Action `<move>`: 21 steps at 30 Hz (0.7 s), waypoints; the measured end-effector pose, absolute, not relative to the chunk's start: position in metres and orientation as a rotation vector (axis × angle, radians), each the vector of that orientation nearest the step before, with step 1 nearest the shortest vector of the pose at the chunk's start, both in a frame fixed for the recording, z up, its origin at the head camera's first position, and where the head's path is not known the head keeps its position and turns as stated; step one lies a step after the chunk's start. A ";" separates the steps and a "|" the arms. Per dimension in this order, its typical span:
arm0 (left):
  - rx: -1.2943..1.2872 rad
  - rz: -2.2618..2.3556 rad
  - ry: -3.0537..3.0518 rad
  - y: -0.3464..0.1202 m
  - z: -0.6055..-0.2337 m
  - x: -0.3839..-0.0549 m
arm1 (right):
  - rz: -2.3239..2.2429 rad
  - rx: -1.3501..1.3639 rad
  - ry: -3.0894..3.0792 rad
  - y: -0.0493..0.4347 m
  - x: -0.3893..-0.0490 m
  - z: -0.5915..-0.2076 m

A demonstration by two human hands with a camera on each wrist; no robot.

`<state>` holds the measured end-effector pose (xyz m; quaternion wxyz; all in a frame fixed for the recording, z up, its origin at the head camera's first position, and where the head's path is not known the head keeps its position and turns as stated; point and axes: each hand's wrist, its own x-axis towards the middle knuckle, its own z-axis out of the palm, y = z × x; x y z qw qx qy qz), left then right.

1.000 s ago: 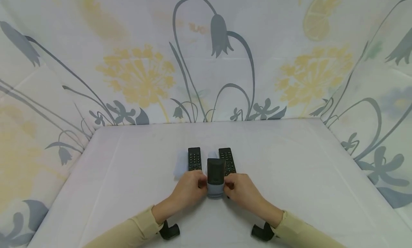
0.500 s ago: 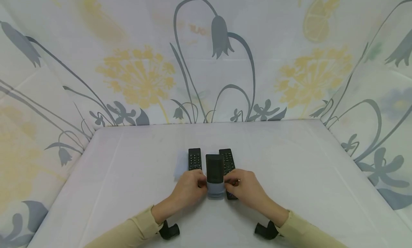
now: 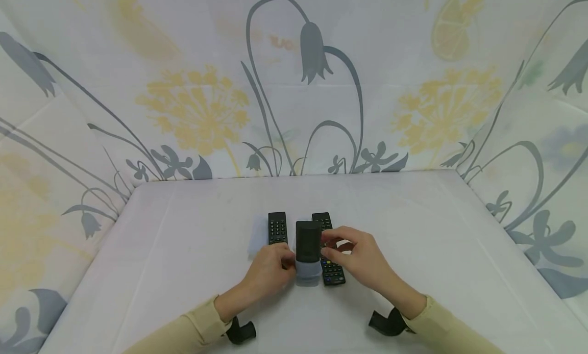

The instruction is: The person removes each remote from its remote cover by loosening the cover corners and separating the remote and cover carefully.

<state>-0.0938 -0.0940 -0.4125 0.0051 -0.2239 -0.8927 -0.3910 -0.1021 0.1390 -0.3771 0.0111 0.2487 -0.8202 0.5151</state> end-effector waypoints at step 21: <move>-0.566 -1.687 -2.789 -0.104 -0.408 -0.094 | 1.706 0.814 -2.374 0.135 -0.101 -0.351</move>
